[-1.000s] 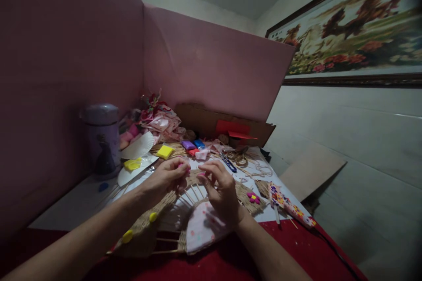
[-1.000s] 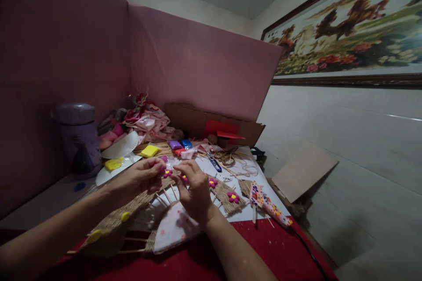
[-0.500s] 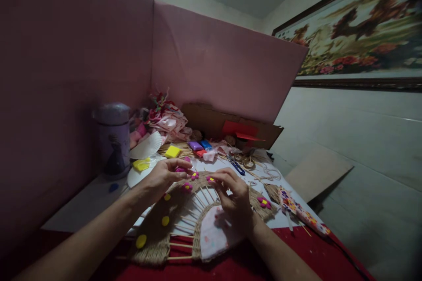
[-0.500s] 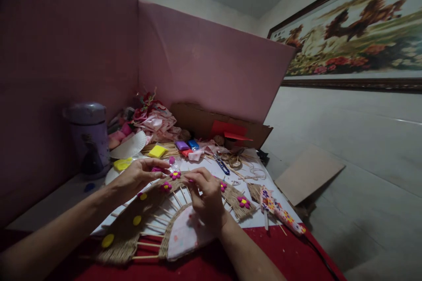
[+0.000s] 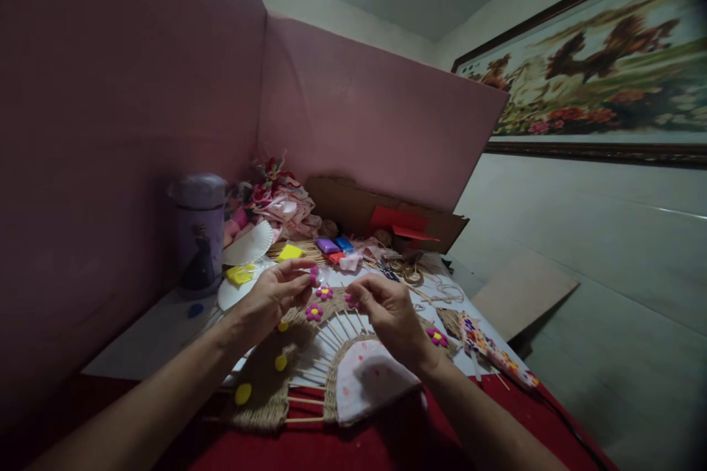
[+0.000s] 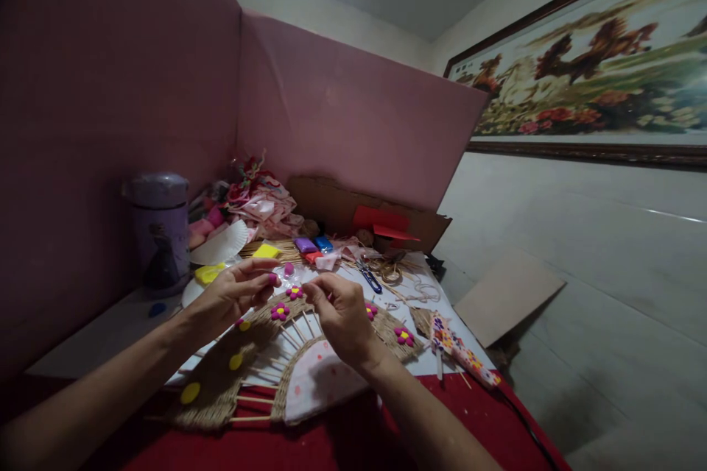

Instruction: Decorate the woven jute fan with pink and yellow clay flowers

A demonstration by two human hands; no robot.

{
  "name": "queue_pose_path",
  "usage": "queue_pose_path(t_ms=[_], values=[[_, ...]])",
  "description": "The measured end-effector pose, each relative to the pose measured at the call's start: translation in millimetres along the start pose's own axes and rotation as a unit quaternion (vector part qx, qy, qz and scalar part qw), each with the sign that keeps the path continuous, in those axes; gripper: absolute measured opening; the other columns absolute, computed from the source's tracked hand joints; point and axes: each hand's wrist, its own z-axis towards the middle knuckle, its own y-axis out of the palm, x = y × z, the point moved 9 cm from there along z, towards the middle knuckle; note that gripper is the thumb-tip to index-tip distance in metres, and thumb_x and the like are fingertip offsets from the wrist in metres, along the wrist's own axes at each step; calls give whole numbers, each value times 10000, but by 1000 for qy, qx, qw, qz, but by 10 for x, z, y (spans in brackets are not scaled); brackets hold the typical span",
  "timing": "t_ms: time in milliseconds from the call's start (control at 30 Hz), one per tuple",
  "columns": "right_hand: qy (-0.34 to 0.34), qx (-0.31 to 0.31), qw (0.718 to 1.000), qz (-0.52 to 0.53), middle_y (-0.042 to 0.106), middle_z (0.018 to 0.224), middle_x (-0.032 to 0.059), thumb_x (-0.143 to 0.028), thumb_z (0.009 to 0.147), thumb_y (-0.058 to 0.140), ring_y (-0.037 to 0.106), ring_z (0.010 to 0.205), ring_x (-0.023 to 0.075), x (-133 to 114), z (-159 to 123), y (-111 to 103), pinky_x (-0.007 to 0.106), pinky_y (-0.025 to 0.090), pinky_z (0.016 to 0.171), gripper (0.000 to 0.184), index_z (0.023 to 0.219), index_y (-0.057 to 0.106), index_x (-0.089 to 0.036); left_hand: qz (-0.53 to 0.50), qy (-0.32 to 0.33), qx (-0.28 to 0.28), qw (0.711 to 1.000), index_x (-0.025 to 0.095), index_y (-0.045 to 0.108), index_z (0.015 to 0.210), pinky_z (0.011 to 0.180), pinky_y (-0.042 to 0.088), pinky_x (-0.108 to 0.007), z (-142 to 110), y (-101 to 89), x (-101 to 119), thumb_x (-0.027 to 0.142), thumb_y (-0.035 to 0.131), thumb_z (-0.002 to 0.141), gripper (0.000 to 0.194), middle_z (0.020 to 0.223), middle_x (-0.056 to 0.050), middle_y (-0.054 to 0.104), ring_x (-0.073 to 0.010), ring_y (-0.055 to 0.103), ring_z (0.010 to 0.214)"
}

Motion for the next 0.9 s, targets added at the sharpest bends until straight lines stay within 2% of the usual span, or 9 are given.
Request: queue_pose_path(t_ms=[133, 267, 400, 533, 767, 900], values=[[-70, -54, 994, -62, 604, 744, 19, -135, 793, 538, 525, 674, 135, -248, 73, 176, 249, 411, 614, 92, 792, 617, -181, 1, 2, -31, 1000, 124, 663, 811, 590, 445, -196, -13, 59, -25, 159, 760, 590, 244, 738, -32, 657, -92, 581, 614], [-103, -53, 989, -87, 590, 887, 57, -96, 774, 539, 532, 780, 162, -283, 92, 328, 282, 432, 694, 224, 976, 583, -181, 9, -4, -70, 997, 127, 647, 833, 532, 422, -183, -32, 128, -63, 235, 712, 672, 205, 695, -21, 636, -79, 558, 570], [-93, -36, 993, -58, 578, 862, 46, -133, 772, 572, 535, 753, 159, -170, 80, 415, 277, 443, 677, 185, 949, 566, -186, 32, 5, -58, 998, 162, 613, 884, 506, 402, -188, -30, 107, -53, 249, 710, 670, 251, 703, -4, 630, -78, 547, 540], [-103, -9, 994, -47, 566, 843, 45, -140, 776, 567, 535, 724, 152, -115, 52, 417, 262, 444, 641, 165, 935, 570, -186, 63, 10, -58, 996, 154, 598, 769, 496, 391, -204, -31, 120, -57, 248, 717, 651, 192, 648, 5, 606, -83, 525, 510], [-110, -14, 993, -48, 536, 834, 43, -129, 820, 497, 522, 717, 144, -99, -5, 402, 256, 436, 647, 114, 885, 568, -188, 86, 18, -90, 992, 148, 610, 729, 534, 409, -233, -53, 185, -61, 249, 703, 662, 153, 648, -16, 613, -105, 540, 535], [-129, -29, 989, -60, 540, 846, 52, -144, 813, 503, 524, 748, 157, -98, -37, 427, 271, 439, 680, 104, 896, 556, -178, 97, 23, -84, 991, 147, 608, 711, 537, 409, -226, -55, 188, -56, 211, 713, 644, 140, 629, -1, 601, -100, 534, 538]])
